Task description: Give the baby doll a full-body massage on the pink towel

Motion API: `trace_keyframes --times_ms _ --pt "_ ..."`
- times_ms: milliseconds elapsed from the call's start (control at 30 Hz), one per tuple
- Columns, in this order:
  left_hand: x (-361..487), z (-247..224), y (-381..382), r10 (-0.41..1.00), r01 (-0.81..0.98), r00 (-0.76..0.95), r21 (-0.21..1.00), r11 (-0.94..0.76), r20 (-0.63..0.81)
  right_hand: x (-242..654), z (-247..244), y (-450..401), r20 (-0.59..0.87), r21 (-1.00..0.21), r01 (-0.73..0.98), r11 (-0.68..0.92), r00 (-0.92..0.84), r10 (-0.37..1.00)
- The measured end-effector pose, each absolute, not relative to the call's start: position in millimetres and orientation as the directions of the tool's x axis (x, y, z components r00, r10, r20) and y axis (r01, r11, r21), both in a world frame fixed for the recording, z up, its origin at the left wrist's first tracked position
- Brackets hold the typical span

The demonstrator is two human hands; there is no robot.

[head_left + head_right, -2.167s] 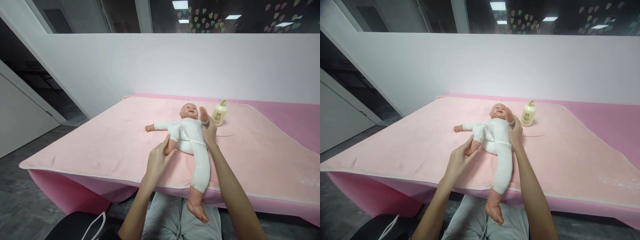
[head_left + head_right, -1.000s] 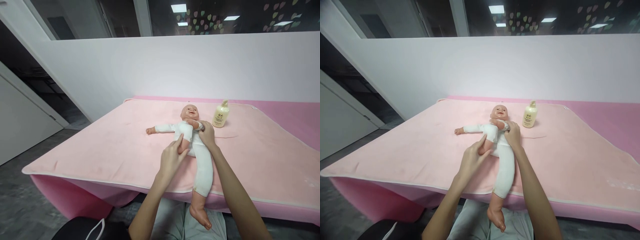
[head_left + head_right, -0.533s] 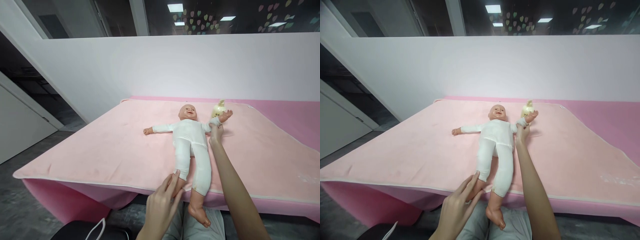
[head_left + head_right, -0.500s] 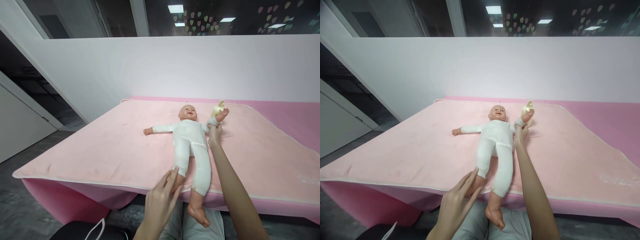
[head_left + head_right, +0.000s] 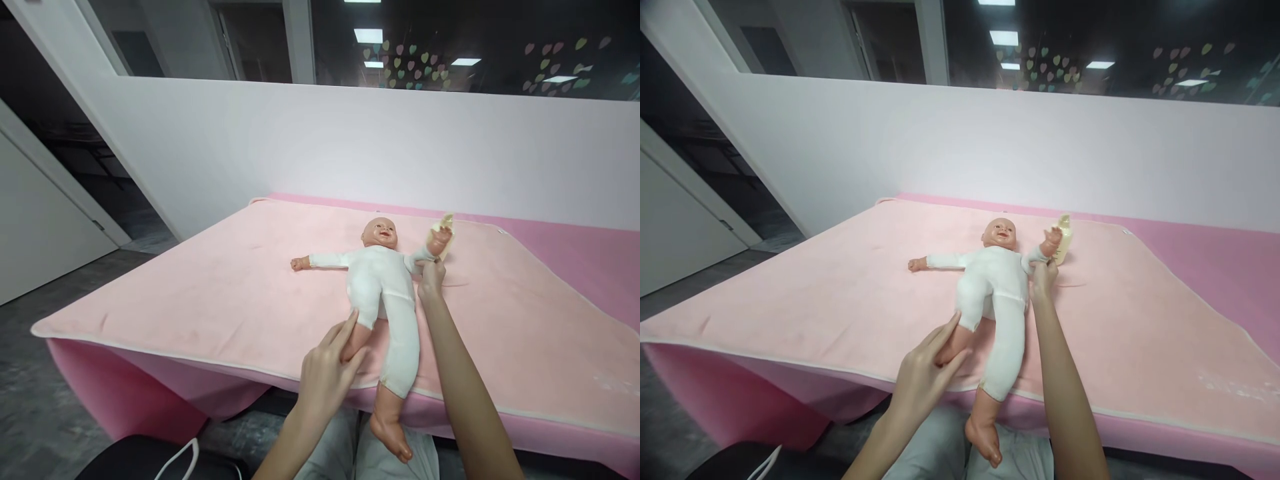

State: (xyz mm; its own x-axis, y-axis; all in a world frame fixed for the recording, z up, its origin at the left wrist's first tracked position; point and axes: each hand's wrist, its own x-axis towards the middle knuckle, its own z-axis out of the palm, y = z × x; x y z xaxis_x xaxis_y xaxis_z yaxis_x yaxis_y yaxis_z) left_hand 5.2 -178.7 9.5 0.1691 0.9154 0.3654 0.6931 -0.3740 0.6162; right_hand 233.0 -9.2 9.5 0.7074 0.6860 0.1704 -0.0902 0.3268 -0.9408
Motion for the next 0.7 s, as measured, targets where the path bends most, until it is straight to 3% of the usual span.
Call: trace_keyframes --times_ms 100,167,267,367,433,567,700 --pt "-13 11 -201 0.922 0.697 0.208 0.612 -0.375 0.327 232 13 -10 0.085 -0.945 -0.136 0.299 0.778 0.623" --pt "-15 18 -195 0.923 0.697 0.194 0.616 -0.368 0.332 225 15 -14 0.224 -0.949 0.015 0.314 0.731 0.644" --pt "-1 28 -161 0.919 0.682 0.159 0.632 -0.367 0.362 211 16 -21 0.530 -0.840 0.375 0.392 0.415 0.739" --pt "19 34 -122 0.921 0.672 0.161 0.644 -0.365 0.354 206 15 -25 0.631 -0.694 0.556 0.457 0.164 0.758" --pt "26 35 -110 0.921 0.661 0.158 0.654 -0.367 0.357 210 14 -24 0.591 -0.747 0.511 0.426 0.218 0.776" --pt "18 33 -135 0.920 0.687 0.145 0.632 -0.359 0.365 224 16 -18 0.375 -0.927 0.225 0.301 0.545 0.749" --pt "-2 27 -184 0.918 0.722 0.173 0.588 -0.365 0.357 232 21 -15 0.119 -0.972 -0.052 0.228 0.727 0.676"
